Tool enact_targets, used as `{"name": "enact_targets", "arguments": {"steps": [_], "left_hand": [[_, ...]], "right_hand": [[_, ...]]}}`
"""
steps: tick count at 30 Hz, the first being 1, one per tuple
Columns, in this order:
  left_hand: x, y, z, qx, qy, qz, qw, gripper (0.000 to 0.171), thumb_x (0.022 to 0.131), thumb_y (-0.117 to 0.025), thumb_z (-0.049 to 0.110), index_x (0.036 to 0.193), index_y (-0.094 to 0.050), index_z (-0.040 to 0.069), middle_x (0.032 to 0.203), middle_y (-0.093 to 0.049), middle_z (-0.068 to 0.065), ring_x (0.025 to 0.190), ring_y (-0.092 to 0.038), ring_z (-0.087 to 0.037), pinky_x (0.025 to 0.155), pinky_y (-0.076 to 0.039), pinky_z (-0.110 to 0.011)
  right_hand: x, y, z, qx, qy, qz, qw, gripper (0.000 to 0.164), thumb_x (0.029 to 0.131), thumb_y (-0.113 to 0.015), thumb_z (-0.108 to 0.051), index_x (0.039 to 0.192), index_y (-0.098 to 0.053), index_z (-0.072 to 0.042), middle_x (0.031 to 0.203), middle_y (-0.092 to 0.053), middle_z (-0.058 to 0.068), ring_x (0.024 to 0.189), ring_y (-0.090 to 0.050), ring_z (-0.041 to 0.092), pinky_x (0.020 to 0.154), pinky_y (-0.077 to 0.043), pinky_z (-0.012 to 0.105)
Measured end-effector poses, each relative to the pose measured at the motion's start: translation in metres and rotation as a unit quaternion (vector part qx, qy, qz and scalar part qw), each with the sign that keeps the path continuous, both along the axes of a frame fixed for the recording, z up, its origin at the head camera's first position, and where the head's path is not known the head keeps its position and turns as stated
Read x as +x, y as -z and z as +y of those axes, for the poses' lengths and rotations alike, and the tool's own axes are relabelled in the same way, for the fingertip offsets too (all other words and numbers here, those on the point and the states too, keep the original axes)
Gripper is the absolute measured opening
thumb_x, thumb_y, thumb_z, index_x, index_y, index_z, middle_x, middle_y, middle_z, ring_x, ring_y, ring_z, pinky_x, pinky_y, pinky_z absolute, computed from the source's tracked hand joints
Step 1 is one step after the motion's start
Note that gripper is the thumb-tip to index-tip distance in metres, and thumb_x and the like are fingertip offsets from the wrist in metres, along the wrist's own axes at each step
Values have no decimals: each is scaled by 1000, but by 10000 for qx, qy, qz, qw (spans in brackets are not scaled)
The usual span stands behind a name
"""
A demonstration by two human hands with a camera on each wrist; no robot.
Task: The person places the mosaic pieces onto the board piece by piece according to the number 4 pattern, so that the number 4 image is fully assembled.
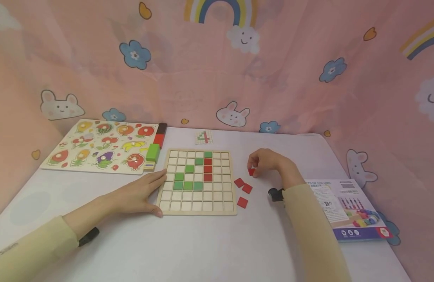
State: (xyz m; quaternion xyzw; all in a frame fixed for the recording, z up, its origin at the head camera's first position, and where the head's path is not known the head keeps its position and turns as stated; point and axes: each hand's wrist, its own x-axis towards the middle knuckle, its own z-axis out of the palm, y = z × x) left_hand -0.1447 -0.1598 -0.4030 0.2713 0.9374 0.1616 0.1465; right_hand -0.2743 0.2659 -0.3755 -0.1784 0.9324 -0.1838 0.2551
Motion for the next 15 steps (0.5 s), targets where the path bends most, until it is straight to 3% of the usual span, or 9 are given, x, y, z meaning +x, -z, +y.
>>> {"name": "enact_targets", "arguments": {"steps": [8,15], "left_hand": [[1,1,-1,-15,-20,-8,10000,116,72,-75,67,155,-27,3,168,-14,-12,154,-21,-35,123,-29,-51],[0,0,-2,-9,39,30,10000,117,72,-73,69,155,-26,2,168,-14,-13,154,-21,-36,123,-28,-53]], "right_hand": [[-4,1,-3,57,100,223,9997,15,79,-79,-12,87,-67,-12,91,-67,4,90,-57,21,79,-49,29],[-3,-6,-5,-40,27,311,9995,7,85,-73,-12,89,-67,-10,86,-65,5,83,-55,19,71,-46,27]]}}
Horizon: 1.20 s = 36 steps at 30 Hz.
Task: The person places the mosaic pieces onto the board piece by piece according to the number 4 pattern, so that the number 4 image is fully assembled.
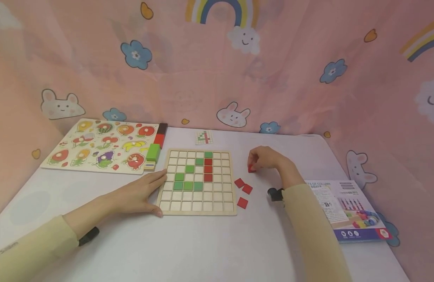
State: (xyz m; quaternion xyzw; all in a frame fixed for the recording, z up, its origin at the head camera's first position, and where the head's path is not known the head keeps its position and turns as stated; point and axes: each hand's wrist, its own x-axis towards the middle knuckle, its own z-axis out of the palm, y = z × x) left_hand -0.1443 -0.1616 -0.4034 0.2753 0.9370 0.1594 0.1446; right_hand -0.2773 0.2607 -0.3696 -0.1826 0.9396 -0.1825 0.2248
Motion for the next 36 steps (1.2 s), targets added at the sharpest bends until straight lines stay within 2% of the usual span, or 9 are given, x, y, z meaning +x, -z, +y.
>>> {"name": "enact_targets", "arguments": {"steps": [4,9,17,28,36], "left_hand": [[0,0,0,-17,-8,15,10000,117,71,-73,70,155,-27,2,168,-14,-13,154,-21,-36,123,-28,-52],[-1,1,0,-1,-25,19,10000,117,72,-74,69,155,-27,2,168,-14,-12,154,-22,-35,123,-30,-51],[-1,2,0,57,23,84,9999,117,72,-73,69,154,-28,0,167,-16,-14,153,-23,-36,122,-31,-52],[-1,1,-1,70,22,35,10000,117,72,-73,69,155,-26,2,168,-14,-13,154,-21,-35,123,-29,-51],[-1,1,-1,42,4,22,10000,117,72,-73,69,155,-27,1,168,-14,-14,154,-20,-36,123,-28,-52]], "right_hand": [[2,-5,-5,-224,-34,97,9997,9,86,-68,-6,95,-67,-8,89,-65,8,83,-56,20,70,-47,28],[6,-10,-20,-509,-10,206,9985,14,88,-66,-7,102,-69,-10,97,-68,10,88,-60,21,74,-49,28],[18,-9,-54,-776,-397,398,9954,12,87,-72,-10,97,-71,-16,89,-66,4,88,-57,20,76,-49,28],[44,-7,-97,-1020,-937,94,9903,13,89,-71,-8,99,-70,-17,91,-64,1,92,-56,18,81,-52,27],[53,0,-112,-1271,-1204,-4,9846,14,86,-74,-6,96,-70,-15,89,-70,-2,84,-62,13,78,-55,25]]}}
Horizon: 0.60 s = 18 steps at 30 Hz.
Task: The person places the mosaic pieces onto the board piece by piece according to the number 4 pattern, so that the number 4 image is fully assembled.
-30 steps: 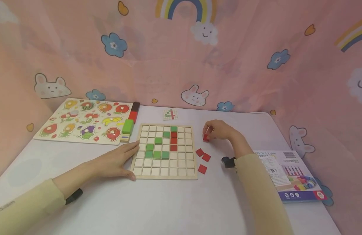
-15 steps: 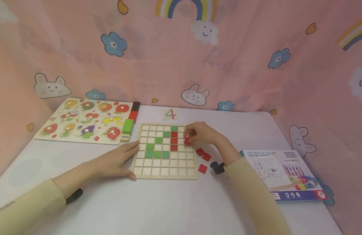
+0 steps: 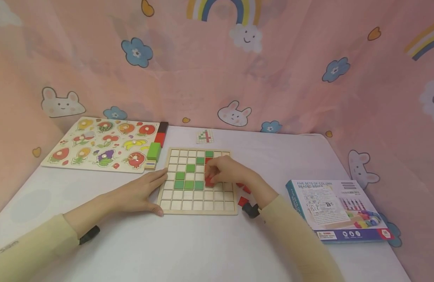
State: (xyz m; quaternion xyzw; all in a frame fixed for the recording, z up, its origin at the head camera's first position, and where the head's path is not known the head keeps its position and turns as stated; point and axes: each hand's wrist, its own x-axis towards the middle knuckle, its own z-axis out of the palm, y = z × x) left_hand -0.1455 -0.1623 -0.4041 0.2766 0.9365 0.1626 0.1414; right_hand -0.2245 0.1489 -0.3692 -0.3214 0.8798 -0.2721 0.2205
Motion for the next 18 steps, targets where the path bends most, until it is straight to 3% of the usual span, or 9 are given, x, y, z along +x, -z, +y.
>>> {"name": "enact_targets", "arguments": {"steps": [9,18], "left_hand": [[0,1,0,-12,8,10,10000,118,71,-73,70,155,-27,1,168,-14,-14,154,-20,-37,123,-28,-53],[-1,1,1,-31,9,8,10000,119,71,-72,71,155,-27,1,168,-14,-14,154,-20,-36,123,-29,-52]], "right_hand": [[3,5,-5,89,-47,58,9999,14,83,-75,-3,88,-72,-16,84,-70,-3,80,-61,11,74,-54,24],[5,6,-8,298,38,444,9986,11,82,-78,-8,86,-76,-18,83,-72,-7,78,-58,11,71,-52,22]]}}
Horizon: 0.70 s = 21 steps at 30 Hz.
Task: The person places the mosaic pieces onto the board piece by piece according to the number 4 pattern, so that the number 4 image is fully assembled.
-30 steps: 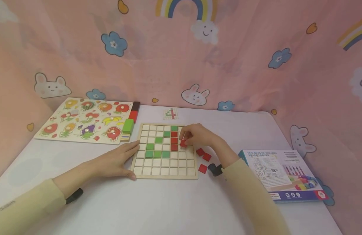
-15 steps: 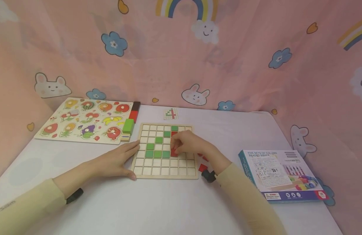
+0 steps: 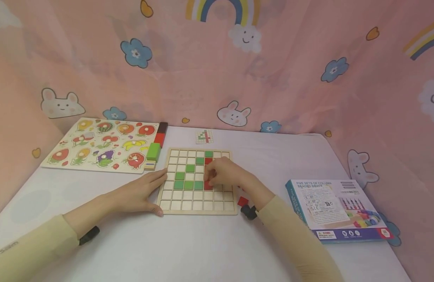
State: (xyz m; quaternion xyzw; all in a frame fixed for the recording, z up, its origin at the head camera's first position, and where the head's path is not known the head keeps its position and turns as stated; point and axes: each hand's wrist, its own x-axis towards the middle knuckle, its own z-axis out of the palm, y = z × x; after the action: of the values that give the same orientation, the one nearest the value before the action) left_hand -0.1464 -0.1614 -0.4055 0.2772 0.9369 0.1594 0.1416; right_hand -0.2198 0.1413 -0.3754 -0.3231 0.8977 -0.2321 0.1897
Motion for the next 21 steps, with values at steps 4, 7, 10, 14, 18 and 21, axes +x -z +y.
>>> {"name": "enact_targets", "arguments": {"steps": [4,7,10,14,18,21], "left_hand": [[0,0,0,17,-2,2,10000,118,71,-72,71,155,-27,1,168,-14,-14,154,-21,-37,123,-29,-53],[1,0,0,10,-2,-5,10000,118,71,-73,71,155,-27,1,168,-14,-14,154,-20,-37,123,-29,-52],[1,0,0,2,-8,-15,10000,117,71,-73,70,155,-26,2,168,-13,-13,154,-20,-36,123,-28,-52],[1,-1,0,27,-24,-23,10000,117,72,-74,68,155,-27,2,168,-14,-13,154,-20,-36,123,-29,-52],[1,-2,0,22,-14,-19,10000,116,72,-74,68,155,-27,1,168,-14,-14,154,-20,-37,123,-29,-53],[1,-1,1,16,-2,-19,10000,116,72,-74,67,154,-28,0,167,-15,-15,154,-21,-37,123,-29,-53]], "right_hand": [[-1,3,0,85,8,108,9999,10,83,-78,-10,86,-76,-19,83,-71,-8,77,-57,10,70,-50,22],[-2,1,2,86,36,95,9999,10,84,-77,-13,88,-76,-21,86,-71,-9,79,-57,11,72,-51,23],[-4,-3,10,115,181,121,9997,9,85,-76,-16,92,-76,-22,85,-69,-8,82,-57,14,73,-50,24],[-9,-10,25,154,557,-1,9983,9,87,-74,-17,96,-74,-19,83,-64,-1,84,-55,17,70,-49,26],[-15,-14,44,263,818,-173,9961,10,87,-74,-19,96,-72,-17,85,-64,1,84,-56,19,70,-49,27],[-21,-14,57,413,885,-187,9950,9,86,-75,-21,94,-71,-18,86,-66,0,84,-58,18,72,-50,27]]}}
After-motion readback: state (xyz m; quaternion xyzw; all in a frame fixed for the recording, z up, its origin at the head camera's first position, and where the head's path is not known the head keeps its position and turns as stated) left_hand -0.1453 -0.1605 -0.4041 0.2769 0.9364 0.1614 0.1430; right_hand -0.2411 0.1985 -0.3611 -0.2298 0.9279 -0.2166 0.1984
